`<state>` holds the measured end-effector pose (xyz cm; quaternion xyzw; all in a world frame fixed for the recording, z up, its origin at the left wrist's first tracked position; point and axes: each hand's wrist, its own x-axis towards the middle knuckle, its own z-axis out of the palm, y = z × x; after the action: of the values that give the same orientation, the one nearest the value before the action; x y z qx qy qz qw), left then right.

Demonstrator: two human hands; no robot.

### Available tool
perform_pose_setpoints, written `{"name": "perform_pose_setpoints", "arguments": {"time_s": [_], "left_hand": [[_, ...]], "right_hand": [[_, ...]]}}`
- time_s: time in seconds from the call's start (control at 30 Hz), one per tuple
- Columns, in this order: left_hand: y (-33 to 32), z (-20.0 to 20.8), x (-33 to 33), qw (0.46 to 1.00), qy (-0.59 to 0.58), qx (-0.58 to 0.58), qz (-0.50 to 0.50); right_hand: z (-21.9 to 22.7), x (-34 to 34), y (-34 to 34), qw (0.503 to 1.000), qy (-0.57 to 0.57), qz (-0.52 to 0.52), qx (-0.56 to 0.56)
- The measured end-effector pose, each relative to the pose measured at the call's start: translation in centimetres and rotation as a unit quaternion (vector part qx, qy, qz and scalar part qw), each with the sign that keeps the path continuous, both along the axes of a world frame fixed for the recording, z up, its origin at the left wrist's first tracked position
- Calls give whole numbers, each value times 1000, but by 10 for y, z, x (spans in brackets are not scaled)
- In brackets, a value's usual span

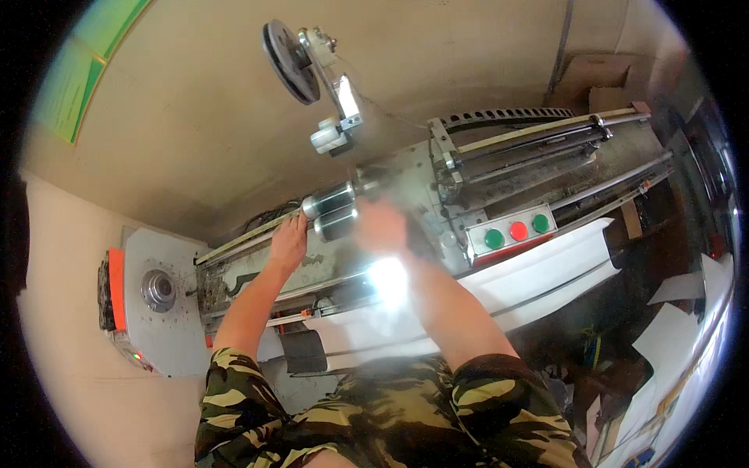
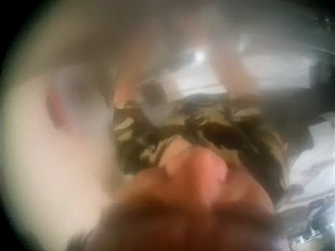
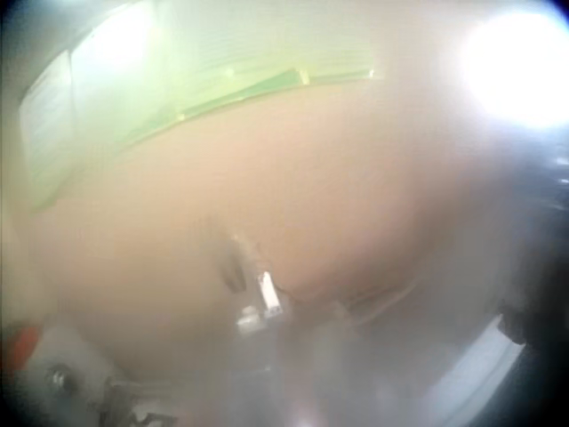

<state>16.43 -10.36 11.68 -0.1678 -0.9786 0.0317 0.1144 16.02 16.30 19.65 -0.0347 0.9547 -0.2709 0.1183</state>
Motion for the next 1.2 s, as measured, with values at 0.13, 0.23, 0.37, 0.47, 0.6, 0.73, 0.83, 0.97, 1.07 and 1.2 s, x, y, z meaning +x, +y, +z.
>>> {"name": "perform_pose_setpoints", "arguments": {"time_s": [0.13,0.23,0.37,0.47,0.6,0.73,0.83,0.97,1.07,1.2], "left_hand": [[-4,-3,2,999,-14,-36,3],[3,10,1,997,-66,-37,30],[15,30,0,988,-142,-35,54],[25,62,15,996,-88,-31,0],[22,62,16,994,-101,-32,8],[23,62,12,992,-119,-44,12],[18,54,12,994,-110,-15,16],[17,48,8,989,-145,-2,41],[22,59,9,985,-165,-17,34],[30,70,11,981,-183,-10,56]], "right_hand": [[4,3,2,1000,15,2,-12],[5,5,-2,999,35,-6,4],[-7,2,-3,998,63,-17,16],[-6,0,-5,998,55,-32,12],[-5,0,-7,998,43,-34,9],[-3,3,-6,997,55,-45,2],[3,5,-6,997,62,-45,3],[-5,2,-7,997,70,-41,17],[-7,2,-7,996,75,-53,16],[-16,0,-7,995,85,-52,19]]}}
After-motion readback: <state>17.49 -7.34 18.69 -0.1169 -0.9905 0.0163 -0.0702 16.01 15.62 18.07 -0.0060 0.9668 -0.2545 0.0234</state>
